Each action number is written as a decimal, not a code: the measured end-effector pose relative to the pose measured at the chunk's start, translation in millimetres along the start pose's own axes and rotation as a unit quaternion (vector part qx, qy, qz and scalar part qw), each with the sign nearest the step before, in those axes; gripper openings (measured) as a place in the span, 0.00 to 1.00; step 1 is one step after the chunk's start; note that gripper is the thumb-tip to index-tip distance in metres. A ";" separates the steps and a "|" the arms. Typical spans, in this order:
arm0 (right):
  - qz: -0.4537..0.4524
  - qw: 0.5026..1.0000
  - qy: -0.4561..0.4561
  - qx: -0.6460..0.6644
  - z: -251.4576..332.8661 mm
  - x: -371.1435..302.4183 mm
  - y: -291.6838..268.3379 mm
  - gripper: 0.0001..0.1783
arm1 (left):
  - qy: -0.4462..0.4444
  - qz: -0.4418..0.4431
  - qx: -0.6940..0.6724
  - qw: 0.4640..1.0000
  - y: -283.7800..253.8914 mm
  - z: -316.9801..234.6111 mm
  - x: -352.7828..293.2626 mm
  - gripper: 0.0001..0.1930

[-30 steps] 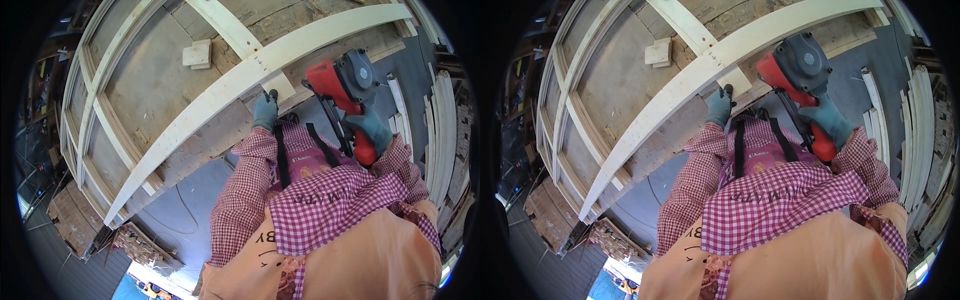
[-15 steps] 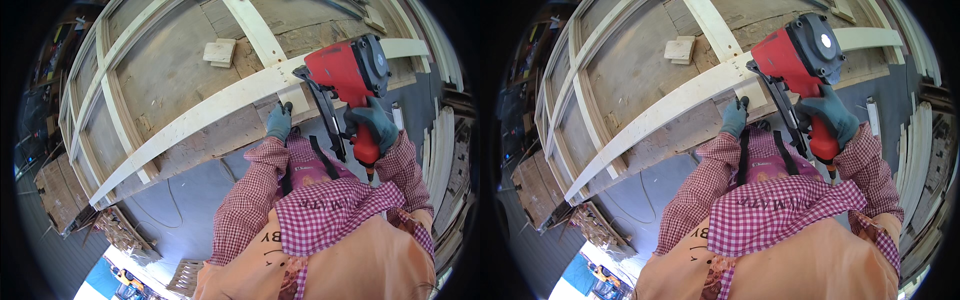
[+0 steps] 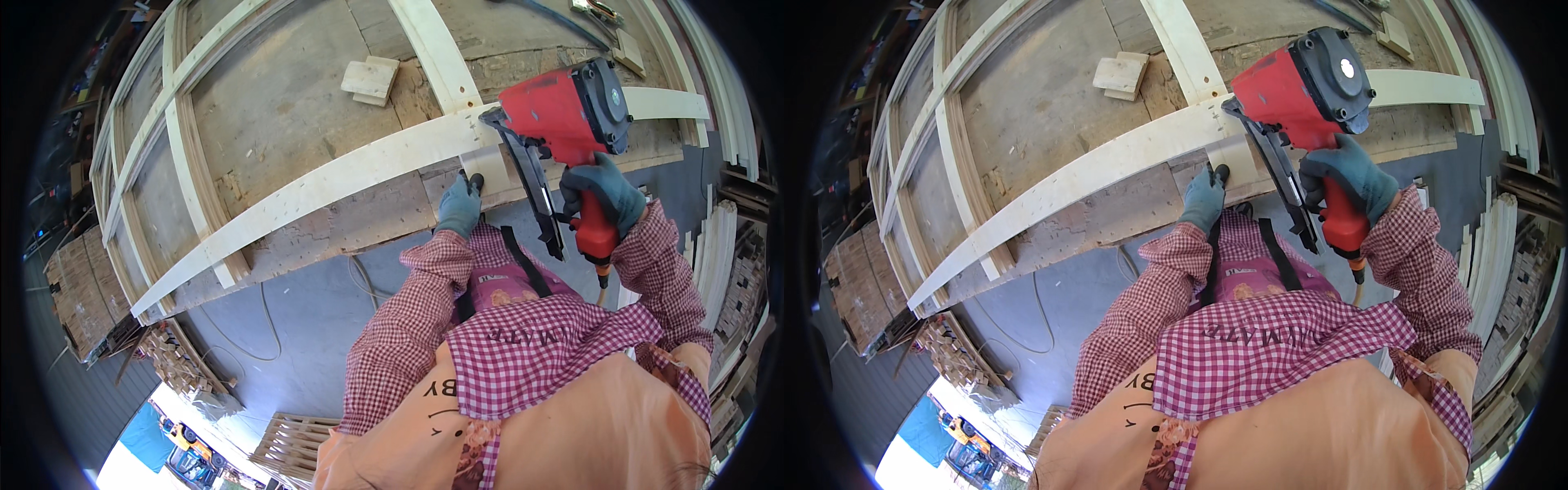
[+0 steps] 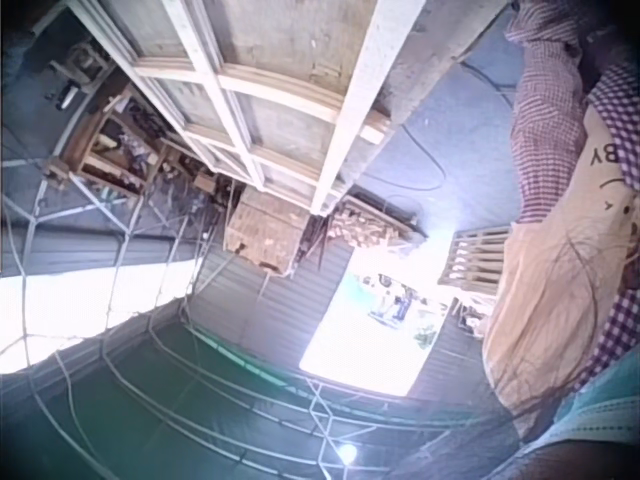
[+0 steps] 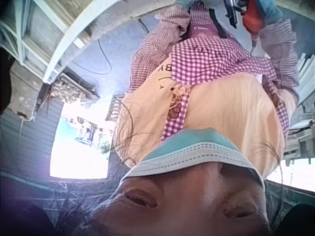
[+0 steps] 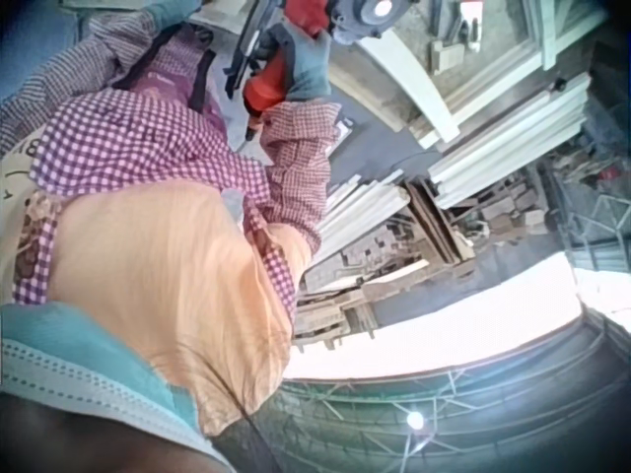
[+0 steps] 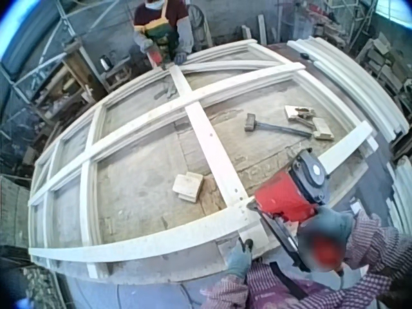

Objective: The person assembles a wooden frame by positioning planks and small blocks on a workbench, then uses a red nail gun to fasten them together. The person repeatedly aligns pieces and drives nails to secure joints, building a grid-like structure.

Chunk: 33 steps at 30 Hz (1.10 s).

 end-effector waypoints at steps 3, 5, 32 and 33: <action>0.028 0.999 -0.013 -0.019 2.5 0.3 -4.3 0.07 | 0.014 -0.005 -0.012 1.000 -2.3 3.9 1.1 0.18; 0.017 0.999 -0.015 -0.046 5.7 -1.1 -6.5 0.07 | 0.023 -0.006 -0.012 1.000 -0.3 8.4 3.0 0.18; 0.030 0.998 -0.043 -0.032 23.8 -9.8 28.5 0.06 | -0.004 -0.008 -0.014 1.000 -0.2 3.5 0.1 0.22; 0.017 0.998 -0.038 -0.049 28.5 -4.9 32.2 0.06 | -0.003 -0.012 -0.015 1.000 -1.3 2.3 -0.4 0.22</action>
Point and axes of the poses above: each hand's wrist, its own x-axis towards the middle knuckle, its own y-axis out of the palm, z = x × y, the point moved 3 cm from there along x, towards the middle knuckle, and after that the axes turned 15 degrees about -x, right-handed, at the moved point
